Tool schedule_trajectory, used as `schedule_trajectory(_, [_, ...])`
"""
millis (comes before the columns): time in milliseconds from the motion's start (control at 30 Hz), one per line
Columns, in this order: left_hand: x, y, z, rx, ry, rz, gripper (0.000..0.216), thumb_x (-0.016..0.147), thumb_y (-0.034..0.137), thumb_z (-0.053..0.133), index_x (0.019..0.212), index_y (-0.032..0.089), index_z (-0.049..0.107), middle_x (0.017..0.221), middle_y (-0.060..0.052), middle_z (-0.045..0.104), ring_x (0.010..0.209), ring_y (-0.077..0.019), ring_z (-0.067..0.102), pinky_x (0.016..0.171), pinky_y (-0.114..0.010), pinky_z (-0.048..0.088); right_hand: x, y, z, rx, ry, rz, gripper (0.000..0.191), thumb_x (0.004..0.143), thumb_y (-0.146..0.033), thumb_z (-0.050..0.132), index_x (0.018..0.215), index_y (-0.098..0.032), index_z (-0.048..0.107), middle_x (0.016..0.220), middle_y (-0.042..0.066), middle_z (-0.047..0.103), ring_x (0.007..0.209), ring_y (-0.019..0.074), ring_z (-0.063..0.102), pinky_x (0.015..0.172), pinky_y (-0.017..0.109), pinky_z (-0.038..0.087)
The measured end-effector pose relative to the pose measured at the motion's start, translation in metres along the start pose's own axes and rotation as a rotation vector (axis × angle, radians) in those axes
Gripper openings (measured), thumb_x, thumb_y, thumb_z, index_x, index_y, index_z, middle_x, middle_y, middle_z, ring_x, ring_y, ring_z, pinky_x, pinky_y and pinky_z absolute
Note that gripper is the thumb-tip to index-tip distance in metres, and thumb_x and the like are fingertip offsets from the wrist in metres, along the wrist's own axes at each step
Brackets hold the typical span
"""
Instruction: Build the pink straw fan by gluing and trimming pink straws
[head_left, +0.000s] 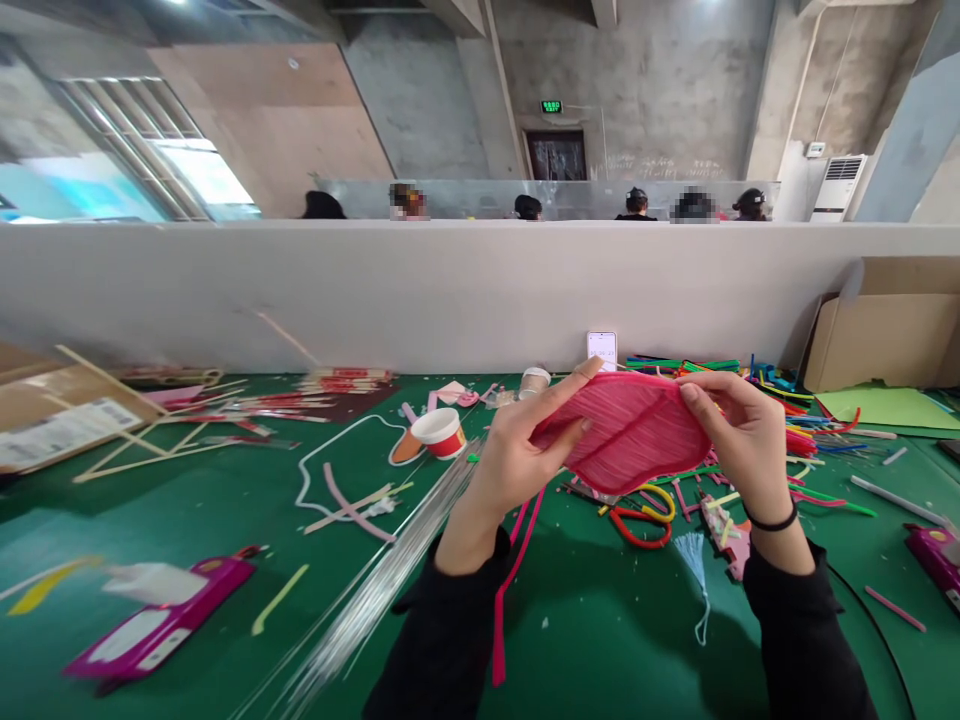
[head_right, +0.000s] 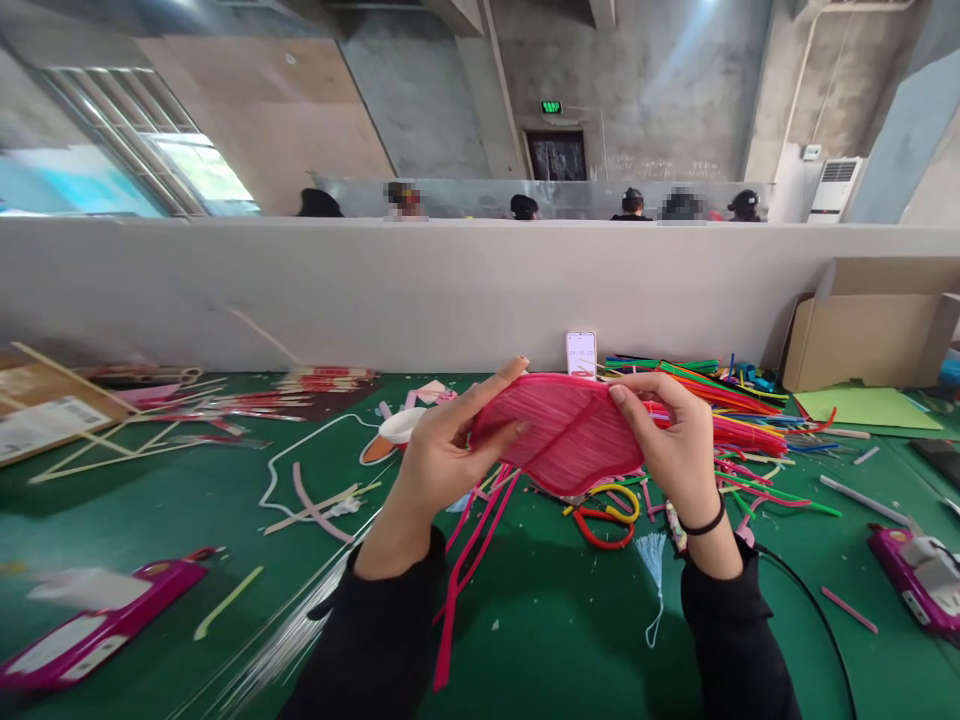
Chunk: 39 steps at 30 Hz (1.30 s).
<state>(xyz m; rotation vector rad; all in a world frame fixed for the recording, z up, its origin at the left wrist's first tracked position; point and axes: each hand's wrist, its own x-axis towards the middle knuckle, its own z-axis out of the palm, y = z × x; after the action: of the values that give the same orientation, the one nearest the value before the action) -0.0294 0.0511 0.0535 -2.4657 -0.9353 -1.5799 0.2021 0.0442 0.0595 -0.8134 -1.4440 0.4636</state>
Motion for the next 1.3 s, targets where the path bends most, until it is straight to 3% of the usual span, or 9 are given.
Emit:
schedule_trajectory(333, [0.002, 0.005, 0.004, -0.026, 0.053, 0.191, 0.077, 0.084, -0.003, 0.058, 0.148, 0.037, 0.04, 0.119, -0.003, 0.073, 0.086, -0.0157, 0.072, 0.075, -0.029, 0.062, -0.001, -0.003, -0.004, 0.373, -0.102, 0.264, 0.015, 0.078, -0.037, 0.077, 0.084, -0.025, 0.071, 0.086, 0.0, 0.073, 0.08, 0.0145, 0.065, 0.067, 0.027, 0.05])
schedule_trajectory(567, [0.005, 0.007, 0.008, -0.048, 0.018, 0.226, 0.076, 0.085, -0.003, 0.057, 0.148, 0.035, 0.04, 0.114, -0.003, 0.075, 0.088, -0.0154, 0.072, 0.075, -0.027, 0.061, 0.0, -0.001, -0.011, 0.43, -0.225, 0.308, 0.009, 0.076, -0.031, 0.076, 0.079, -0.024, 0.072, 0.084, -0.001, 0.068, 0.077, 0.0117, 0.06, 0.065, 0.023, 0.045])
schedule_trajectory(700, [0.004, 0.005, 0.011, -0.043, -0.023, 0.163, 0.07, 0.087, 0.0, 0.056, 0.147, 0.033, 0.043, 0.125, -0.005, 0.071, 0.097, -0.0168, 0.072, 0.082, -0.029, 0.061, 0.001, 0.0, -0.01, 0.414, -0.191, 0.387, 0.013, 0.073, -0.033, 0.077, 0.077, -0.022, 0.072, 0.076, -0.002, 0.066, 0.066, 0.0097, 0.054, 0.056, 0.021, 0.038])
schedule_trajectory(900, [0.002, 0.007, 0.014, -0.078, -0.05, -0.059, 0.056, 0.091, 0.012, 0.059, 0.144, 0.028, 0.049, 0.138, -0.006, 0.061, 0.118, -0.0225, 0.065, 0.101, -0.038, 0.056, 0.001, 0.005, 0.001, 0.363, -0.179, 0.388, 0.026, 0.077, -0.047, 0.076, 0.089, -0.024, 0.074, 0.091, 0.002, 0.074, 0.081, 0.0162, 0.064, 0.067, 0.026, 0.047])
schedule_trajectory(1033, [0.004, 0.009, 0.014, -0.081, -0.1, -0.213, 0.058, 0.09, 0.022, 0.064, 0.145, 0.028, 0.046, 0.139, -0.008, 0.061, 0.117, -0.0233, 0.066, 0.098, -0.04, 0.056, 0.004, 0.017, 0.008, 0.28, -0.066, 0.332, 0.029, 0.075, -0.051, 0.076, 0.083, -0.023, 0.074, 0.08, 0.001, 0.072, 0.074, 0.0155, 0.062, 0.065, 0.027, 0.045])
schedule_trajectory(1100, [0.005, 0.009, 0.012, -0.024, -0.061, -0.246, 0.06, 0.089, 0.027, 0.066, 0.145, 0.028, 0.045, 0.134, -0.007, 0.065, 0.111, -0.0227, 0.068, 0.095, -0.041, 0.057, 0.006, 0.026, 0.007, 0.243, 0.021, 0.317, 0.032, 0.073, -0.052, 0.076, 0.081, -0.021, 0.073, 0.077, 0.001, 0.071, 0.072, 0.0153, 0.06, 0.066, 0.027, 0.044])
schedule_trajectory(1200, [0.005, 0.01, 0.007, 0.119, 0.154, -0.217, 0.048, 0.089, 0.032, 0.066, 0.135, 0.025, 0.054, 0.125, -0.007, 0.07, 0.107, -0.0221, 0.068, 0.094, -0.042, 0.056, 0.01, 0.039, 0.002, 0.237, 0.197, 0.307, 0.037, 0.072, -0.055, 0.076, 0.082, -0.019, 0.072, 0.078, 0.001, 0.069, 0.071, 0.0148, 0.058, 0.066, 0.028, 0.044])
schedule_trajectory(1300, [0.002, 0.016, 0.004, 0.078, 0.352, -0.269, 0.028, 0.094, 0.033, 0.058, 0.117, 0.021, 0.064, 0.098, -0.005, 0.076, 0.086, -0.0177, 0.071, 0.075, -0.031, 0.057, 0.014, 0.048, -0.001, 0.26, 0.38, 0.279, 0.039, 0.071, -0.055, 0.076, 0.082, -0.018, 0.071, 0.077, 0.001, 0.067, 0.07, 0.0134, 0.055, 0.065, 0.027, 0.042])
